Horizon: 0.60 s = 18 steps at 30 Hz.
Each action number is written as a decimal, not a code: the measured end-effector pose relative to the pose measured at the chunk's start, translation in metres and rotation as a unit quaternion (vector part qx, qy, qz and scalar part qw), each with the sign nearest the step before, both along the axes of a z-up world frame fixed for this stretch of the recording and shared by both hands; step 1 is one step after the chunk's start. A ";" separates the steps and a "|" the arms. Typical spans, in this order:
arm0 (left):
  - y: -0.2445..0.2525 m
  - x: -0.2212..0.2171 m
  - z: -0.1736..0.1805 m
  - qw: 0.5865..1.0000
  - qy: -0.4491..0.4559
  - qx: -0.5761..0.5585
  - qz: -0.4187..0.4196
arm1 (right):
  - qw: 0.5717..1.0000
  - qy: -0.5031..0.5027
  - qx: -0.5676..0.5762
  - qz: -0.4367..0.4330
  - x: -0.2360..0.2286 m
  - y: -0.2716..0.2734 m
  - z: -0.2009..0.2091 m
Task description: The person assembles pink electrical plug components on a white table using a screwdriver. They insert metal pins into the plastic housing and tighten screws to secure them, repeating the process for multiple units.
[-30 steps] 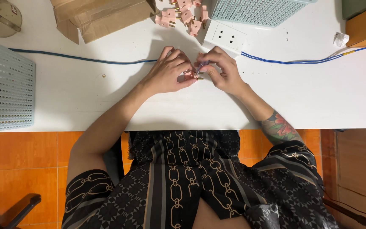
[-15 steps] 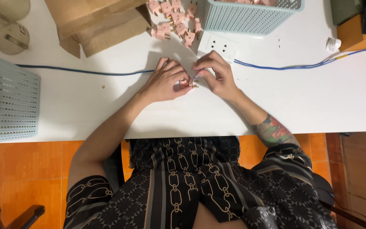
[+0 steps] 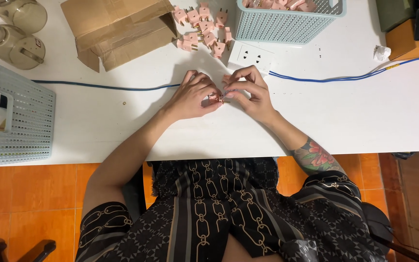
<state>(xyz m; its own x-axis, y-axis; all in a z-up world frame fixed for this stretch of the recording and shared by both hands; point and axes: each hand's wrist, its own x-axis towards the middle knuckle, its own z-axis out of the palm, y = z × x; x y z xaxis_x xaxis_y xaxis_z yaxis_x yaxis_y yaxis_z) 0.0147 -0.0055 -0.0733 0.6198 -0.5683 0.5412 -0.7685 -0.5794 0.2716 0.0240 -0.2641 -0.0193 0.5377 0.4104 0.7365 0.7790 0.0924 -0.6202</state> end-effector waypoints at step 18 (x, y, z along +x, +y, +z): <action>0.000 0.001 -0.002 1.000 0.019 0.023 0.002 | 1.000 0.019 -0.021 -0.009 -0.012 0.012 0.022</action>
<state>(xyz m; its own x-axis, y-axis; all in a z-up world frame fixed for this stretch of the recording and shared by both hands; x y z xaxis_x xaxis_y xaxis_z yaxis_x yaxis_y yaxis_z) 0.0156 -0.0058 -0.0749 0.6420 -0.5888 0.4911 -0.7554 -0.5953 0.2737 0.0115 -0.2518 0.0023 0.5724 0.4305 0.6979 0.7560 0.0527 -0.6525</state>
